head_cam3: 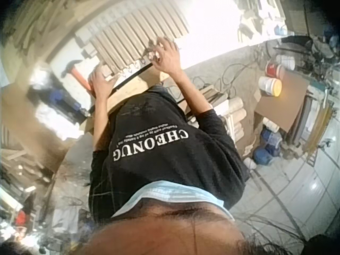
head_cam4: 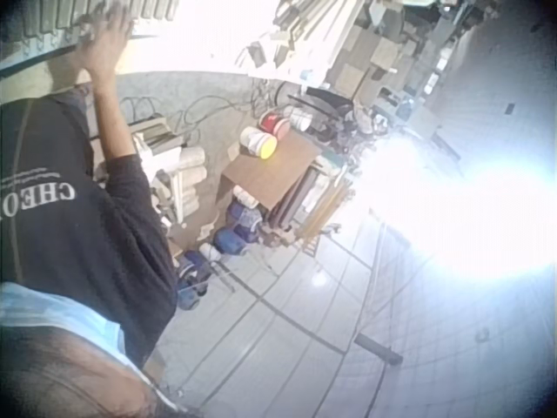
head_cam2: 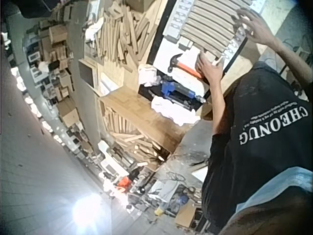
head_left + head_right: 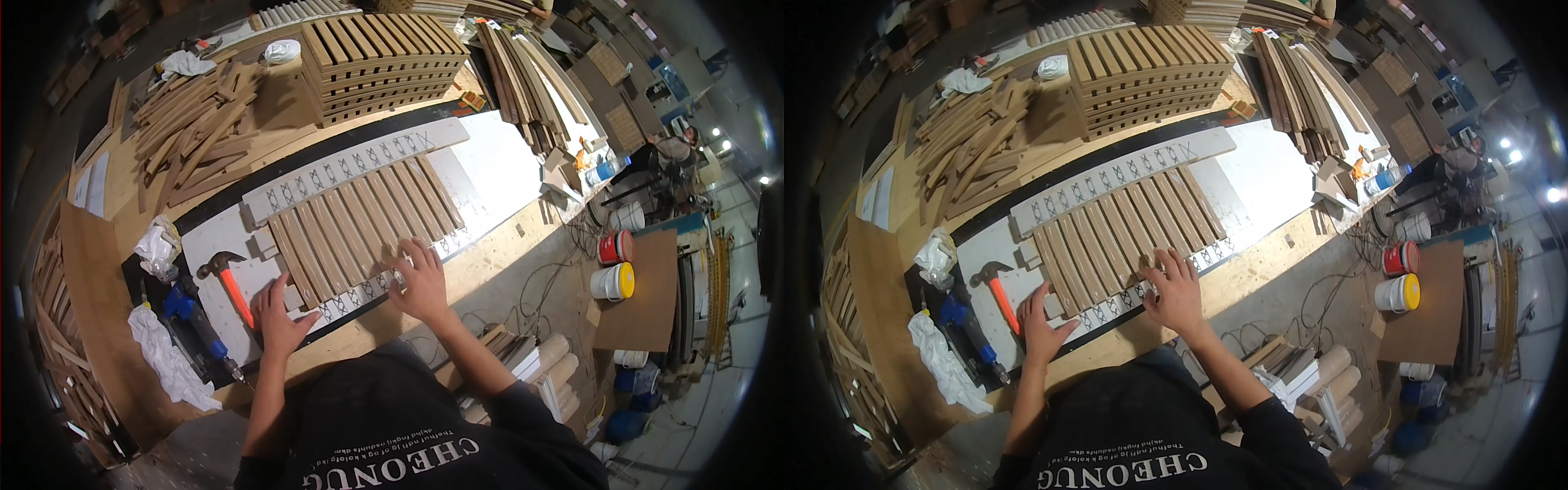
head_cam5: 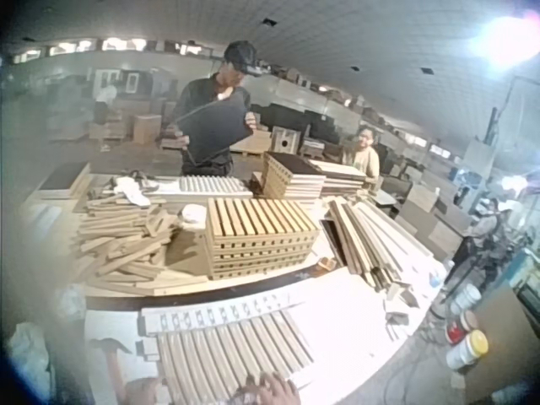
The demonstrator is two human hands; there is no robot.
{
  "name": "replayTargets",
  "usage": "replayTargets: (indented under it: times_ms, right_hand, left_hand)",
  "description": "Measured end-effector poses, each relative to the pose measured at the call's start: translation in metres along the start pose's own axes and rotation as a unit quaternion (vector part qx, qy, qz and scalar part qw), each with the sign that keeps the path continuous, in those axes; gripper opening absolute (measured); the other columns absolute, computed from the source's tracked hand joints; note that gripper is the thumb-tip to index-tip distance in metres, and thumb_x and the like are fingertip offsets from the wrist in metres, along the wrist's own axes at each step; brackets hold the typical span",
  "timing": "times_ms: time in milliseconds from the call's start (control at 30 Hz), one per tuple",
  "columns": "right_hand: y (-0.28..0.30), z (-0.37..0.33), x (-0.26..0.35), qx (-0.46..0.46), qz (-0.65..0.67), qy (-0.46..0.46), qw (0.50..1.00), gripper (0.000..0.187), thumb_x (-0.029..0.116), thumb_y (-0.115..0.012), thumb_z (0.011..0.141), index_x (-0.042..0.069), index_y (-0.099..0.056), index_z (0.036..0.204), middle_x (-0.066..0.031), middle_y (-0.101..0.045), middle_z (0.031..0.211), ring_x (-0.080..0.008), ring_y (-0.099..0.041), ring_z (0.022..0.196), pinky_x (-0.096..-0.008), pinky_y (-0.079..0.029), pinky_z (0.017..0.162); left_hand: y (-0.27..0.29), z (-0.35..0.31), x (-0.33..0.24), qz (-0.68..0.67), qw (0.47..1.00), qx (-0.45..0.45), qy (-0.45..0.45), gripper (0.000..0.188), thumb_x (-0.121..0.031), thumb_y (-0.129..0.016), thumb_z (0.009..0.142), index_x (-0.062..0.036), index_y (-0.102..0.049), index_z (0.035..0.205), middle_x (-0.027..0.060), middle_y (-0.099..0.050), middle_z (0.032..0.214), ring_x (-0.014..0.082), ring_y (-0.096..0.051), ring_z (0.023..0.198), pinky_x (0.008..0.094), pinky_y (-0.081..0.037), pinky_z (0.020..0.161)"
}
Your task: The person wipes a black panel with a cloth, places it onto a wooden frame, and hammers small wooden blocks into place to secure the panel.
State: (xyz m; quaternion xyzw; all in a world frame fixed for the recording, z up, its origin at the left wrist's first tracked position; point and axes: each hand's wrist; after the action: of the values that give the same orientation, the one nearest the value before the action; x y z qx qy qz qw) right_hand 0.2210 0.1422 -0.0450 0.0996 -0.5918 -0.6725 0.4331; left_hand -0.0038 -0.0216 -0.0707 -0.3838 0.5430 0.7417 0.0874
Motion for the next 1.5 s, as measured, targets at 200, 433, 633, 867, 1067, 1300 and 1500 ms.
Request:
replayTargets:
  times_ms: [200,433,633,867,1067,1300,1500]
  right_hand:
    - [0.002,0.004,-0.002,0.024,-0.031,-0.001,0.999,0.051,0.014,-0.064,0.066,0.018,-0.057,0.117,-0.0142,-0.045,0.133,-0.0375,-0.040,0.126,-0.0530,-0.033,0.102]
    - [-0.004,0.000,-0.004,0.044,-0.026,0.012,0.999,0.056,0.014,-0.062,0.066,0.019,-0.055,0.122,-0.0153,-0.043,0.134,-0.0371,-0.039,0.127,-0.0525,-0.032,0.103]
    - [0.004,-0.001,0.000,0.059,-0.042,0.008,0.997,0.054,0.013,-0.061,0.068,0.020,-0.056,0.121,-0.0146,-0.043,0.135,-0.0368,-0.039,0.128,-0.0528,-0.033,0.102]
    - [0.009,-0.016,-0.014,0.016,-0.027,0.033,0.999,0.040,0.007,-0.064,0.066,0.016,-0.063,0.105,-0.0129,-0.050,0.129,-0.0357,-0.044,0.124,-0.0466,-0.036,0.101]
    - [0.016,-0.019,-0.011,-0.017,0.024,-0.016,0.999,0.033,0.007,-0.064,0.066,0.011,-0.064,0.099,-0.0112,-0.057,0.115,-0.0323,-0.054,0.107,-0.0423,-0.043,0.090]
    - [0.010,-0.007,-0.011,0.013,0.048,-0.071,0.996,0.036,0.013,-0.064,0.071,0.013,-0.063,0.107,-0.0092,-0.061,0.098,-0.0294,-0.058,0.092,-0.0413,-0.046,0.077]
    - [0.002,0.012,-0.034,0.001,0.026,-0.105,0.994,0.037,0.013,-0.064,0.072,0.015,-0.061,0.109,-0.0094,-0.060,0.075,-0.0292,-0.062,0.068,-0.0405,-0.049,0.061]
  left_hand:
    - [0.024,0.018,-0.082,0.023,0.977,-0.111,-0.182,0.098,-0.060,-0.067,0.074,-0.0040,-0.028,0.144,0.0252,-0.019,0.150,0.0430,-0.020,0.138,0.0563,-0.017,0.110]
    - [0.058,0.011,-0.164,-0.044,0.913,-0.150,-0.377,0.086,-0.069,-0.057,0.078,-0.0149,-0.038,0.141,0.0122,-0.031,0.149,0.0339,-0.027,0.139,0.0585,-0.015,0.111]
    - [0.070,0.001,-0.176,-0.024,0.918,-0.013,-0.395,0.062,-0.064,-0.057,0.082,-0.0214,-0.056,0.127,0.0093,-0.047,0.138,0.0309,-0.041,0.128,0.0524,-0.022,0.110]
    - [0.065,-0.008,-0.107,-0.083,0.969,-0.019,-0.231,0.041,-0.038,-0.066,0.081,-0.0049,-0.065,0.105,0.0119,-0.064,0.106,0.0313,-0.060,0.101,0.0458,-0.041,0.093]
    - [0.070,-0.021,-0.086,-0.080,0.990,0.106,-0.038,0.043,-0.019,-0.071,0.076,-0.0048,-0.061,0.116,0.0129,-0.067,0.098,0.0322,-0.062,0.088,0.0397,-0.046,0.079]
    - [0.094,0.002,-0.288,-0.380,0.750,0.082,-0.535,0.029,-0.014,-0.053,0.087,0.0006,-0.058,0.113,0.0102,-0.058,0.093,0.0245,-0.061,0.088,0.0359,-0.050,0.085]
    - [0.065,0.018,-0.247,-0.199,0.821,0.115,-0.523,0.026,-0.014,-0.056,0.088,-0.0043,-0.063,0.111,0.0036,-0.062,0.081,0.0160,-0.063,0.078,0.0297,-0.050,0.079]
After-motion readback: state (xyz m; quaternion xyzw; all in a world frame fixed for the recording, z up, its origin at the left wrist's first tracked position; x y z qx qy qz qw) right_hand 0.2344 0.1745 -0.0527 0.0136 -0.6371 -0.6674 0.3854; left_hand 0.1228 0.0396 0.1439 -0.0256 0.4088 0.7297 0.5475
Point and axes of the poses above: each hand's wrist, its own z-axis towards the middle knuckle, its own y-axis out of the back of the hand, x = y × z
